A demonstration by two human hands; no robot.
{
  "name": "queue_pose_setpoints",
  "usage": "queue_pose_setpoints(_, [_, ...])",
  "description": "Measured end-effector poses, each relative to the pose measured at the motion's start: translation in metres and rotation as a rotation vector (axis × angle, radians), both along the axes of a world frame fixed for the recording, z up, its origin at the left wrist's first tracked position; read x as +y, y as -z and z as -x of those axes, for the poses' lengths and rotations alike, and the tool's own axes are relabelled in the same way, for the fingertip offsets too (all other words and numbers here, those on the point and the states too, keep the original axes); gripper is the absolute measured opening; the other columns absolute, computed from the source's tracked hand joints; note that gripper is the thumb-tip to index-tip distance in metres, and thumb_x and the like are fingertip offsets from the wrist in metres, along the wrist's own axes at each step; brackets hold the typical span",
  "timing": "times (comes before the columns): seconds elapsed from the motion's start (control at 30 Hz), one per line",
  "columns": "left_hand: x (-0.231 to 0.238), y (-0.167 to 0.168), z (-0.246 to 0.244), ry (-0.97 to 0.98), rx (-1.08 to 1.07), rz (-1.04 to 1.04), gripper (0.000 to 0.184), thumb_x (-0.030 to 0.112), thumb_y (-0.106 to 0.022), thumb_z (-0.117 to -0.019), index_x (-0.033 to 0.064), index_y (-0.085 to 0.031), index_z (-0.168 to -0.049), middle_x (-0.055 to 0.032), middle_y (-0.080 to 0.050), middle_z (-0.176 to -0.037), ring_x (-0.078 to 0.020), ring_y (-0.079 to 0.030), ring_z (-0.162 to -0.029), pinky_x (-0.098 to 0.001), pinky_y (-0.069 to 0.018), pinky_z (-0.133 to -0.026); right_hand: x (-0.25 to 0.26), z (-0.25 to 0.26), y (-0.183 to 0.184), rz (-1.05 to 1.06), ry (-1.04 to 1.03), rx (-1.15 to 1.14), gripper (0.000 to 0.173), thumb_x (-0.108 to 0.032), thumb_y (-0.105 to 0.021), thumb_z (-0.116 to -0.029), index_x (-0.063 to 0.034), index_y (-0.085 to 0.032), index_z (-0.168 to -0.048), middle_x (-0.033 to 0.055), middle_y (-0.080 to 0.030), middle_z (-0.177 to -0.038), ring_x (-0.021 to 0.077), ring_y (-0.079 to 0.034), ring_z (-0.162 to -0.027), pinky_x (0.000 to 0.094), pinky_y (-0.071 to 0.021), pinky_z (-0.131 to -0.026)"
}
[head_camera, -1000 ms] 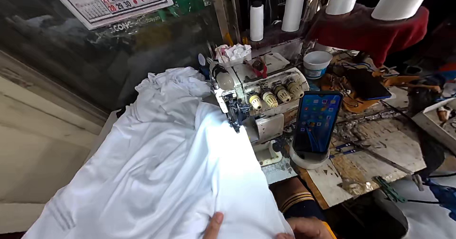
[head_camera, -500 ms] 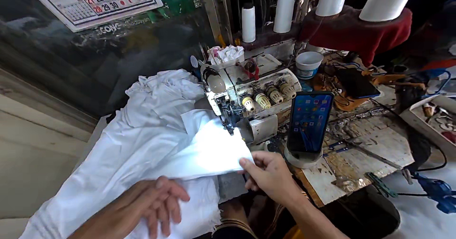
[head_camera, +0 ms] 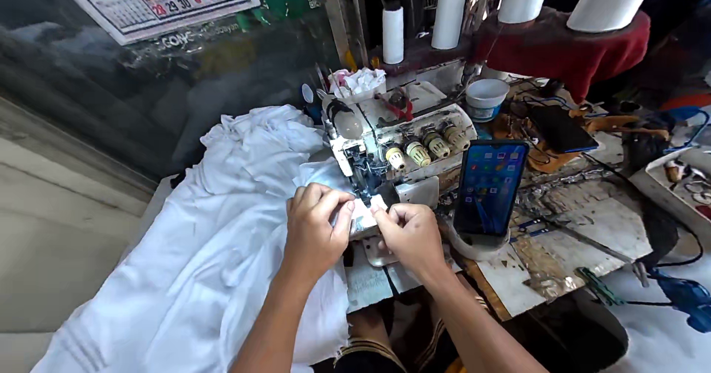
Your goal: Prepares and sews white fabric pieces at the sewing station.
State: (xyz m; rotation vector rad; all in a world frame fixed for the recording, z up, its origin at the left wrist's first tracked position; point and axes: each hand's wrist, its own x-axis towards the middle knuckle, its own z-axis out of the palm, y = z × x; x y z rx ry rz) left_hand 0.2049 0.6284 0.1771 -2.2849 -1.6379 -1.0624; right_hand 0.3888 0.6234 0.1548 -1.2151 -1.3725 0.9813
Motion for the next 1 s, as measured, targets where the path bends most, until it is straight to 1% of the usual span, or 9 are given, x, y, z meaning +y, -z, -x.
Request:
queue_pose_setpoints(0.17, [-0.013,0.010,0.001,-0.172,-0.199,0.114,0.036,0.045,-0.053,-0.1026,0.0257,-0.075,-0.124,-0.0090,-0.055,-0.121,-0.0280,-0.052,-0.112,-0.0501,-0.0463,-0.090,-0.007,-0.005,-0.002,-0.018,-0.029,-0.014,0.046,-0.035,-0.064,-0.0995,-0.0131,-0.054,-0.061,0.0028,-0.059,-0.055,0.0157,-0.062,-0.049,0.0344,-0.0538,-0.046])
queue_pose_setpoints(0.3, [-0.029,-0.001,0.014,-0.212,-0.114,0.216,0.036,0.034,-0.048,-0.1083,0.0218,-0.068,-0.136,-0.0072,-0.071,-0.112,-0.0234,-0.069,-0.096,-0.0511,-0.0565,-0.081,-0.028,-0.012,-0.002,0.006,-0.218,0.037,0.034,-0.034,-0.065,-0.0992,-0.0113,-0.064,-0.074,0.0025,-0.066,-0.065,0.0149,-0.067,-0.056,0.0321,-0.0584,-0.053])
queue_pose_setpoints(0.5, [-0.082,-0.001,-0.023,-0.213,0.027,0.099,0.024,0.030,-0.063,-0.0951,0.0101,-0.074,-0.086,-0.0057,-0.067,-0.067,-0.0246,-0.067,-0.060,-0.0505,-0.0538,-0.053,-0.051,-0.034,-0.005,-0.018,-0.583,-0.054,0.039,-0.036,-0.048,-0.1088,-0.0195,-0.064,-0.141,0.0000,-0.072,-0.122,0.0100,-0.069,-0.107,0.0334,-0.0580,-0.094])
queue_pose_setpoints(0.57, [-0.086,0.011,-0.060,-0.068,-0.008,0.113,0.019,0.028,-0.065,-0.0939,0.0118,-0.073,-0.088,-0.0018,-0.067,-0.069,-0.0198,-0.067,-0.061,-0.0457,-0.0555,-0.054,-0.046,-0.039,0.001,-0.024,-0.449,0.051,0.035,-0.030,-0.051,-0.1073,-0.0157,-0.068,-0.134,0.0017,-0.072,-0.117,0.0126,-0.069,-0.099,0.0362,-0.0592,-0.088])
queue_pose_setpoints(0.63, [-0.083,0.007,-0.074,0.081,-0.007,0.202,0.021,0.026,-0.066,-0.0958,0.0139,-0.076,-0.110,-0.0004,-0.074,-0.089,-0.0179,-0.072,-0.077,-0.0449,-0.0601,-0.065,-0.037,-0.026,0.006,-0.041,-0.101,0.241,0.021,-0.026,-0.064,-0.1010,-0.0114,-0.074,-0.113,0.0039,-0.070,-0.092,0.0136,-0.064,-0.073,0.0314,-0.0551,-0.062])
queue_pose_setpoints(0.7, [-0.090,-0.009,-0.051,0.190,0.039,0.329,0.029,0.034,-0.064,-0.0991,0.0182,-0.075,-0.121,0.0009,-0.075,-0.111,-0.0161,-0.073,-0.095,-0.0456,-0.0620,-0.080,-0.038,-0.012,0.010,-0.078,0.091,0.306,0.018,-0.021,-0.070,-0.0985,-0.0126,-0.074,-0.114,0.0044,-0.070,-0.092,0.0143,-0.063,-0.070,0.0304,-0.0537,-0.058])
queue_pose_setpoints(0.8, [-0.106,-0.019,0.008,0.180,-0.010,0.365,0.032,0.041,-0.054,-0.1043,0.0242,-0.074,-0.123,0.0072,-0.073,-0.108,-0.0067,-0.071,-0.083,-0.0338,-0.0640,-0.071,-0.055,-0.015,0.019,-0.138,0.008,0.308,0.034,-0.015,-0.064,-0.1003,-0.0153,-0.063,-0.134,0.0056,-0.069,-0.108,0.0173,-0.068,-0.087,0.0348,-0.0611,-0.072])
queue_pose_setpoints(0.9, [-0.104,-0.013,0.018,0.247,-0.157,0.266,0.028,0.018,-0.050,-0.1011,0.0209,-0.073,-0.118,0.0072,-0.071,-0.104,-0.0034,-0.063,-0.063,-0.0257,-0.0582,-0.053,-0.076,-0.024,0.019,-0.064,-0.167,0.365,0.045,-0.013,-0.066,-0.0961,-0.0174,-0.056,-0.140,0.0082,-0.069,-0.112,0.0203,-0.070,-0.090,0.0366,-0.0620,-0.076])
queue_pose_setpoints(1.0, [-0.085,-0.019,0.008,0.343,0.095,0.426,0.031,0.005,-0.059,-0.0936,0.0192,-0.074,-0.117,0.0022,-0.071,-0.113,-0.0127,-0.067,-0.076,-0.0396,-0.0600,-0.067,-0.093,-0.045,-0.012,-0.159,-0.413,0.235,0.045,-0.018,-0.071,-0.0956,-0.0191,-0.058,-0.139,0.0053,-0.070,-0.100,0.0158,-0.069,-0.082,0.0330,-0.0617,-0.073])
